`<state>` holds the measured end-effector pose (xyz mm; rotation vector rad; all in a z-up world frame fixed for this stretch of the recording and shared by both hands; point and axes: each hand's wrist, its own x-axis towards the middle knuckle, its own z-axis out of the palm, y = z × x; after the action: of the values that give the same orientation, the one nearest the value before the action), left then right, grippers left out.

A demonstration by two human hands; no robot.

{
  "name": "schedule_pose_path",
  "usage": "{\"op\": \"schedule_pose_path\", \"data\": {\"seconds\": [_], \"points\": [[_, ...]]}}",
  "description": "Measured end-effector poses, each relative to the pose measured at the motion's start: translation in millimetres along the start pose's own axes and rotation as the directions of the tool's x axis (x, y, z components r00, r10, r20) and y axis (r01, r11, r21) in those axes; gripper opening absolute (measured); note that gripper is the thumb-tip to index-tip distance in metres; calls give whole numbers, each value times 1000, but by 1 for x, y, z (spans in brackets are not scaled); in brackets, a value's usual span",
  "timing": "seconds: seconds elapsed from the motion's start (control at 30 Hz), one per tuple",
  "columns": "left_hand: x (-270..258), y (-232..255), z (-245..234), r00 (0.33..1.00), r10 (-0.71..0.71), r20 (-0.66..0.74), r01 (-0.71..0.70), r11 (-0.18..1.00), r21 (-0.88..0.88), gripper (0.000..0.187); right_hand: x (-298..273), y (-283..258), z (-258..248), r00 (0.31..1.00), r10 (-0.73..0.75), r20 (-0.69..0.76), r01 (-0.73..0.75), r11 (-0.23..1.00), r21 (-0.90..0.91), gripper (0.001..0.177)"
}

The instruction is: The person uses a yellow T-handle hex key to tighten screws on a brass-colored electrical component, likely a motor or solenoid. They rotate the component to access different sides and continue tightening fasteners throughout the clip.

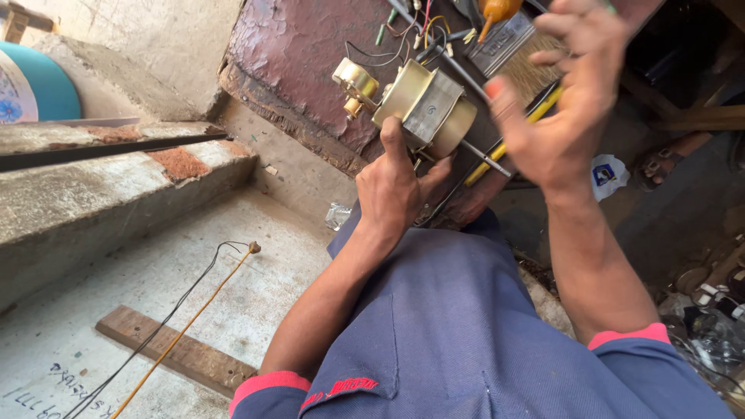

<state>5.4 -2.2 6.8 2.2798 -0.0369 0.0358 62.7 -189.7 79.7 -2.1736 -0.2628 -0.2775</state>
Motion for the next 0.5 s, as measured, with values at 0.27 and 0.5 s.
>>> {"op": "schedule_pose_path", "data": {"seconds": [0.27,0.5], "points": [[0,1,-2,998,-38,42,38,999,2,89,-9,-7,18,1000,-24,13,23,999,44,58],[0,1,-4,1000,2,23,-2,1000,5,91,-7,-14,19,980,-92,179,81,994,70,90]]}}
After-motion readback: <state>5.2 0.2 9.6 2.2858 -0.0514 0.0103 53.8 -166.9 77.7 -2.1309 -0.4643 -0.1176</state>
